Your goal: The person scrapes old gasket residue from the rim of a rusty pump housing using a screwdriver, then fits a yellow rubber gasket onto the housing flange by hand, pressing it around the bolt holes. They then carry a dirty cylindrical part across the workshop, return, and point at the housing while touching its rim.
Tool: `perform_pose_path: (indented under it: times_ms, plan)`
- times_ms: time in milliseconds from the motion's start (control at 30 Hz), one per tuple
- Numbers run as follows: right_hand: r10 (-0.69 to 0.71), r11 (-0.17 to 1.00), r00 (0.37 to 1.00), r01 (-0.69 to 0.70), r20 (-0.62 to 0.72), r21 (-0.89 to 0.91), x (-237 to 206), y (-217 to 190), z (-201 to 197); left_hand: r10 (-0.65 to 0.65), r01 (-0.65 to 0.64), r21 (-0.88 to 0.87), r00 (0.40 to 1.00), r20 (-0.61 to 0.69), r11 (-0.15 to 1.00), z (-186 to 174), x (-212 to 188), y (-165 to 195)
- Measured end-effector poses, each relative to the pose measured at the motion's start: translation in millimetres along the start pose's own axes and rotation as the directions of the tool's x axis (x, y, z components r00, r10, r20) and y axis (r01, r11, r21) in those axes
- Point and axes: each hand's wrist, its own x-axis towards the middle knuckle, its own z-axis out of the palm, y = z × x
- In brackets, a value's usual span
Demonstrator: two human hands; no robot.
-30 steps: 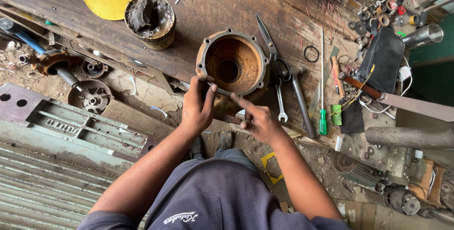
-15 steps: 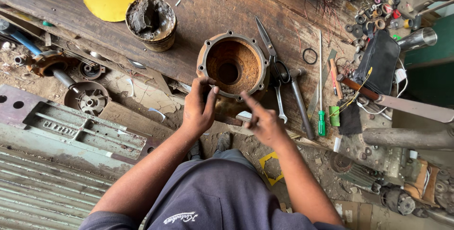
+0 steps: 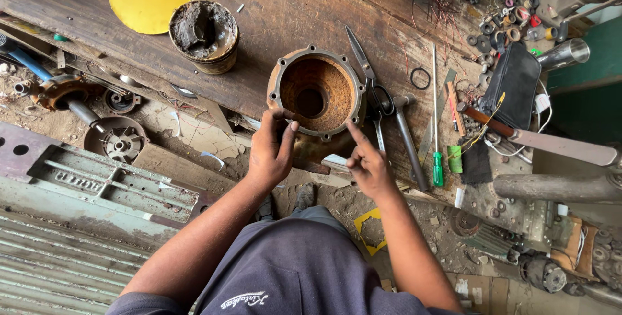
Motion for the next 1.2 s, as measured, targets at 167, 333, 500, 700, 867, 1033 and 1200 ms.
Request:
perform_pose_path:
  times_ms: [167,333,500,700,867,1033,1200]
  plan:
    - [-0.08,0.994,0.994,0.073,0.081,0.079,-5.0,3.1,-2.5,0.027,-0.027,-0.004,1.0,-0.007,1.0,-0.1,-0.6,-0.5]
    - [0.042,0.998,0.996,-0.039,-0.075,0.047,4.7,4.2,-8.8,-0.008,0.008,-0.005,1.0,0.004,1.0,-0.7,-1.0,1.0]
    - [-0.171,0.935,0.984,0.144,0.057,0.324,-9.8,-6.7,7.2,0.042,-0.042,-0.021,0.999,0.009,0.999,-1.4,0.3,1.4]
    - [-0.052,0.986,0.994,0.066,-0.091,0.156,3.1,8.9,-24.3,-0.015,0.016,-0.029,1.0,0.021,0.999,-2.0,-0.8,0.3]
    - [-0.098,0.995,0.99,0.097,-0.097,-0.018,3.4,12.4,-31.5,0.017,-0.017,-0.043,1.0,0.009,0.999,-0.1,-0.2,-1.2]
    - [-0.117,0.989,0.986,0.127,-0.123,0.077,0.5,6.9,-30.9,-0.006,0.007,-0.055,1.0,0.017,0.998,-0.6,-0.6,-2.4]
    - [-0.161,0.977,0.98,0.141,-0.119,-0.163,13.2,9.6,-34.8,0.0,0.001,-0.028,1.0,0.012,1.0,-1.0,-0.6,-2.3]
